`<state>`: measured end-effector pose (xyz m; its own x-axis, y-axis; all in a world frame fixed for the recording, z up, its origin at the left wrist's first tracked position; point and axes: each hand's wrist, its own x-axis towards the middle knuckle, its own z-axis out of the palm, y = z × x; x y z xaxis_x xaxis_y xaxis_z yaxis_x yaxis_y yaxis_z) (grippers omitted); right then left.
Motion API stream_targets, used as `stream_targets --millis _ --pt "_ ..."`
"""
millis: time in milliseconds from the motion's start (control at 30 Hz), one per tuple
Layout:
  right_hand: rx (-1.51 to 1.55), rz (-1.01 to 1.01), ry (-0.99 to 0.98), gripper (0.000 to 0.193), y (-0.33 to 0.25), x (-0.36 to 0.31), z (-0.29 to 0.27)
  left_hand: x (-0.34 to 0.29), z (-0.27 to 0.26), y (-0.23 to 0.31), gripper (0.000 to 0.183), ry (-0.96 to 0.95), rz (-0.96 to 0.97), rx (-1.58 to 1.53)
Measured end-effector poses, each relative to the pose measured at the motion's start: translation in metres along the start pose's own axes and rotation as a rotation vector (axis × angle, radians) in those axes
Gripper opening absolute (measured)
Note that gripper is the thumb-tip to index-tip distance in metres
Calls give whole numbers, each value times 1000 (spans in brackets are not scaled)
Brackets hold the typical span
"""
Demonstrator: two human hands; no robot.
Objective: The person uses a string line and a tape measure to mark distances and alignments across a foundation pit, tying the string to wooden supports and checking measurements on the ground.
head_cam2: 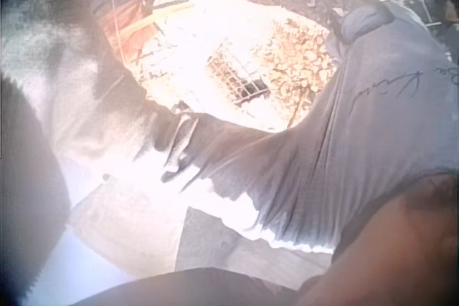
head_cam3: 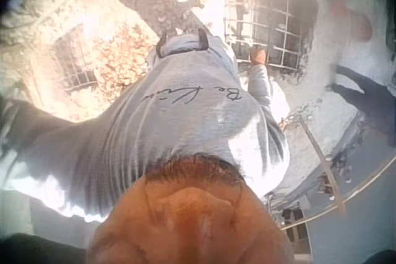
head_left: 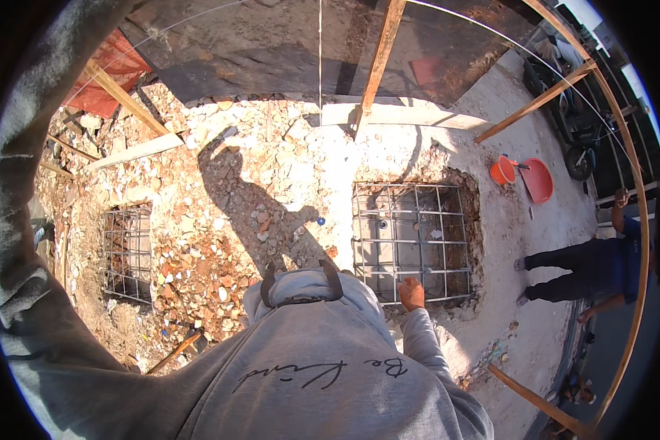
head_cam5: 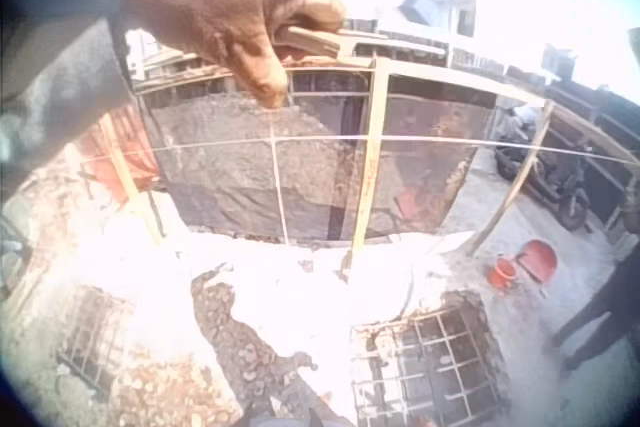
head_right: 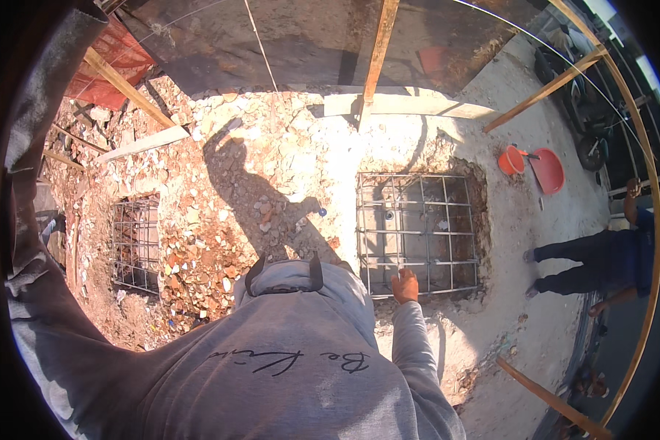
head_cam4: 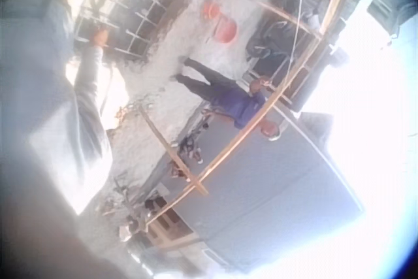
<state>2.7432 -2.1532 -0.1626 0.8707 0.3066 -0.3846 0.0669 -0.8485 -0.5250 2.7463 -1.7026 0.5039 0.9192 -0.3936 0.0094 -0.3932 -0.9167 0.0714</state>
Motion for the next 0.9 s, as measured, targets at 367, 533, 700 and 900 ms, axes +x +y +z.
stream_targets --millis 367,533,700,900 --pt "-22 5 26 45 21 21 12 8 5 -16 29 122 -51 390" --pt "-35 24 51 45 6 16 0 12 17 -23 26 42 25 68" --pt "-17 69 32 46 19 18 -1 3 44 -9 25 36 39 -52" --pt "-23 -21 29 41 0 19 -16 -32 81 9 24 38 3 -186"
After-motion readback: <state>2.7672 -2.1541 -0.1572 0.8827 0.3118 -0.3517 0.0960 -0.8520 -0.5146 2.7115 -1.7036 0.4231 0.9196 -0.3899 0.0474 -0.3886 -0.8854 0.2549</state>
